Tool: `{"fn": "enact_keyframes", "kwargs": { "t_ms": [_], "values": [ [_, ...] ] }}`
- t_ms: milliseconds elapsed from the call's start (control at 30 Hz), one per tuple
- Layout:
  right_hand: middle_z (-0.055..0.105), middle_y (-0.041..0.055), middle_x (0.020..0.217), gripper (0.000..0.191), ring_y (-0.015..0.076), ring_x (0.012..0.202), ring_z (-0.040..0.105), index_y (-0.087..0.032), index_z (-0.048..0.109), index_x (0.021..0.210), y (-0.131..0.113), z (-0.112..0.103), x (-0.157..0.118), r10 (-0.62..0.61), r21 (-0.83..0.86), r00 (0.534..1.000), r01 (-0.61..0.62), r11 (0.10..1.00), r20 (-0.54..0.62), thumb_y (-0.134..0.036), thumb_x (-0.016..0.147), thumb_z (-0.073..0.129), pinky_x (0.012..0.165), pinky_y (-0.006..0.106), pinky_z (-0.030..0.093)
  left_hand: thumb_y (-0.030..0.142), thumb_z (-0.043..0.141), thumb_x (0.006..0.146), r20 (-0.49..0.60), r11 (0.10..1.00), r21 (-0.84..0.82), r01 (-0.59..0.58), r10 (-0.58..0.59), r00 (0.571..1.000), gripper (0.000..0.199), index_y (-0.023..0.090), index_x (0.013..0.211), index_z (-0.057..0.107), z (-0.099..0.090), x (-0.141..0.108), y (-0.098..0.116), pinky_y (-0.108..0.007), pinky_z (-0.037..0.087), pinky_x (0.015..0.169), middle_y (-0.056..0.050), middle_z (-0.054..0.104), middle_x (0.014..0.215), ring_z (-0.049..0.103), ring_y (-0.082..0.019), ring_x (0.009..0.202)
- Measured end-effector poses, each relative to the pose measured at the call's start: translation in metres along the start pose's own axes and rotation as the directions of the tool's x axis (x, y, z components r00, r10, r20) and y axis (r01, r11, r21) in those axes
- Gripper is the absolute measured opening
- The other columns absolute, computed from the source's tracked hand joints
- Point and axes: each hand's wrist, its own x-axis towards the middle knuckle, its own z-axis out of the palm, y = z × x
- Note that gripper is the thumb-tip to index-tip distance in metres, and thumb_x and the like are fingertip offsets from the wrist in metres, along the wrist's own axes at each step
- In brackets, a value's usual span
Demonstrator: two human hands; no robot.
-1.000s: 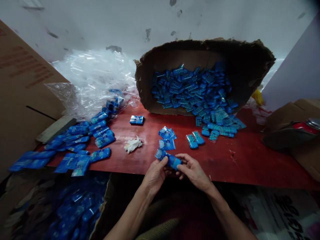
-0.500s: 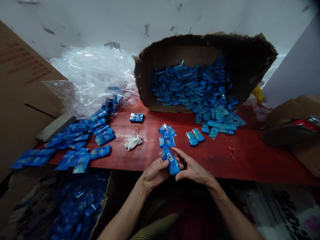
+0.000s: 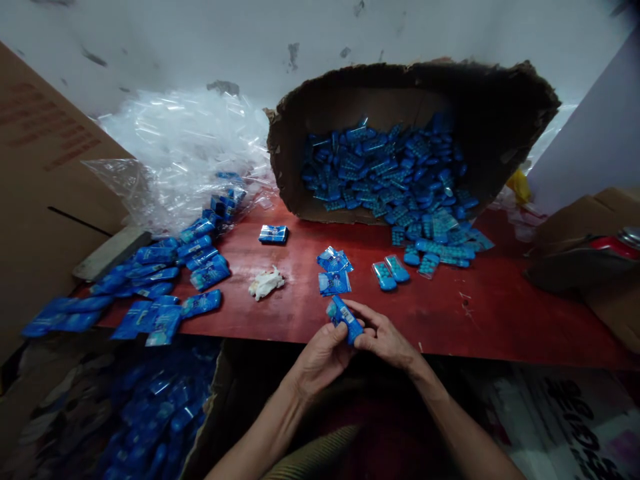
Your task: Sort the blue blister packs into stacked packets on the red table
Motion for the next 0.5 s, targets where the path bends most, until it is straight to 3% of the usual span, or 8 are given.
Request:
{"fn": "enact_keyframes", "kwargs": {
  "t_ms": [200,367,500],
  "values": [
    [0.059,0.0017,0.094,0.057,0.0149,0.072,0.055,-0.026,0.046,0.120,0.014,0.005,0.001,-0.074,-0.070,0.985,0.064,0.996,-0.153,-0.040,0.066,0.062,0.063,0.024,0.045,0.035,0.063,0.067,-0.083,0.996,-0.041,-0.074,0.071,0.994,0.027,0.012,0.080,0.065,0.009,-0.001,-0.009,-0.031,0.041,0.084,-0.007,0.067,0.077,0.061,-0.017,0.078],
    [0.059,0.0012,0.099,0.057,0.0149,0.077,0.056,-0.025,0.046,0.119,0.023,0.010,0.006,-0.038,0.036,0.991,0.043,0.998,-0.124,-0.036,0.066,0.064,0.071,0.026,0.044,0.033,0.062,0.069,-0.152,0.993,-0.003,-0.116,0.114,0.982,0.024,0.012,0.080,0.063,0.011,0.000,-0.007,-0.027,0.044,0.074,-0.006,0.066,0.072,0.060,-0.015,0.071],
    [0.060,0.0009,0.102,0.048,0.0172,0.087,0.056,-0.024,0.052,0.113,0.019,0.015,0.008,-0.020,-0.026,0.996,0.018,1.000,-0.092,-0.025,0.066,0.063,0.080,0.029,0.043,0.031,0.064,0.066,-0.237,0.988,0.058,-0.143,0.152,0.960,0.022,0.012,0.076,0.059,0.011,0.000,-0.005,-0.023,0.045,0.063,-0.005,0.064,0.065,0.059,-0.012,0.061]
  ]
}}
